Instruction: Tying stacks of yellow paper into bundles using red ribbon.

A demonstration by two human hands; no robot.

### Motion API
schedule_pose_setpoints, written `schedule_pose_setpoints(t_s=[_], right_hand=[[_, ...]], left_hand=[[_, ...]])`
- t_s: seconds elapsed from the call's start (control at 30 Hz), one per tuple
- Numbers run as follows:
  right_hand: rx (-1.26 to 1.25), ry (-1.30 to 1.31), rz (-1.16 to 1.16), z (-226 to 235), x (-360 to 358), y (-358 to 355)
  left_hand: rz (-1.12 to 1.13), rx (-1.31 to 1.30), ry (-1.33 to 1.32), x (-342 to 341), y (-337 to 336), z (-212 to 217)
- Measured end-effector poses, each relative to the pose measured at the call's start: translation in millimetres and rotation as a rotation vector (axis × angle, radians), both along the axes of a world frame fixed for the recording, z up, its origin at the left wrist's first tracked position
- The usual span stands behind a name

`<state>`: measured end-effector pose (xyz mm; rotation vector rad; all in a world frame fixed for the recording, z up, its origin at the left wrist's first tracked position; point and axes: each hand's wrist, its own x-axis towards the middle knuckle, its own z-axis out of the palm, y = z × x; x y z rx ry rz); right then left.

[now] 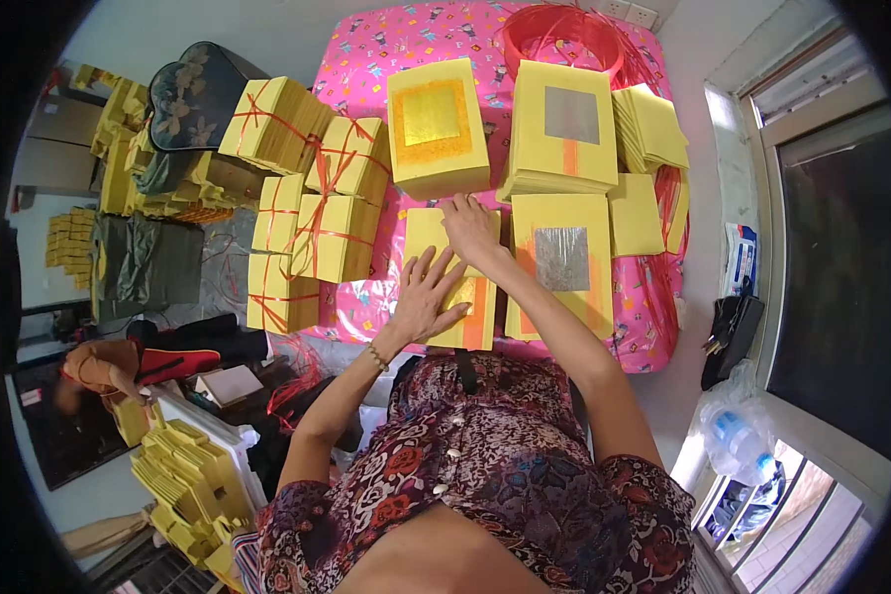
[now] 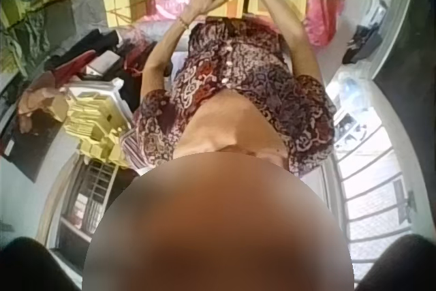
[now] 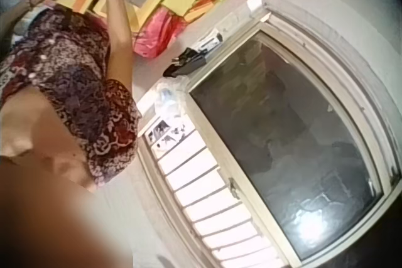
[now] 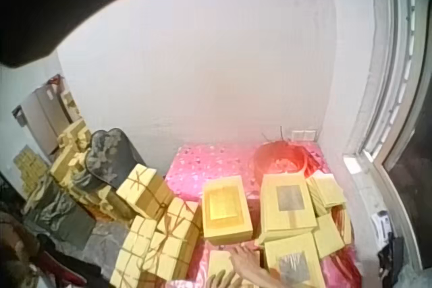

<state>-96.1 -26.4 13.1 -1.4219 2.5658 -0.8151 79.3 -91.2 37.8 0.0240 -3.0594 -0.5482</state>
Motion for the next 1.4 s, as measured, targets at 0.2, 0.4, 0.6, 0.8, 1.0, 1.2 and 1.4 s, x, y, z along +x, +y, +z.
schedule_pose_setpoints(t_s=[0.2,0.4,0.6,0.8,1.0,1.2,1.4], right_hand=[[0.067,-0.036,-0.008,2.7,1.8,1.3],[-0.114,0.019,0.023,18.5,9.4,21.0],[0.006,0.095,0.098,27.0,63.5,85.2],[0.233,-0.052,0.168,27.0,78.0,99.0],[0.24,-0.088,0.187,22.1,78.9,102.7],[0.305,-0.139,0.227,27.4,77.0,102.3],[0.221,-0.17,0.221,23.6,77.7,103.7]], left_hand=[[-0.008,-0.016,0.005,1.3,0.5,-0.7],[0.004,0.016,-0.006,-0.7,3.5,-2.0],[-0.004,0.012,-0.018,2.0,1.4,-2.1],[-0.024,0.01,-0.037,3.2,-0.3,0.0],[-0.045,0.002,-0.04,4.6,-1.8,0.3],[-0.036,0.159,-0.048,7.2,-17.9,6.0],[-0.038,0.026,-0.039,13.1,-25.4,5.0]])
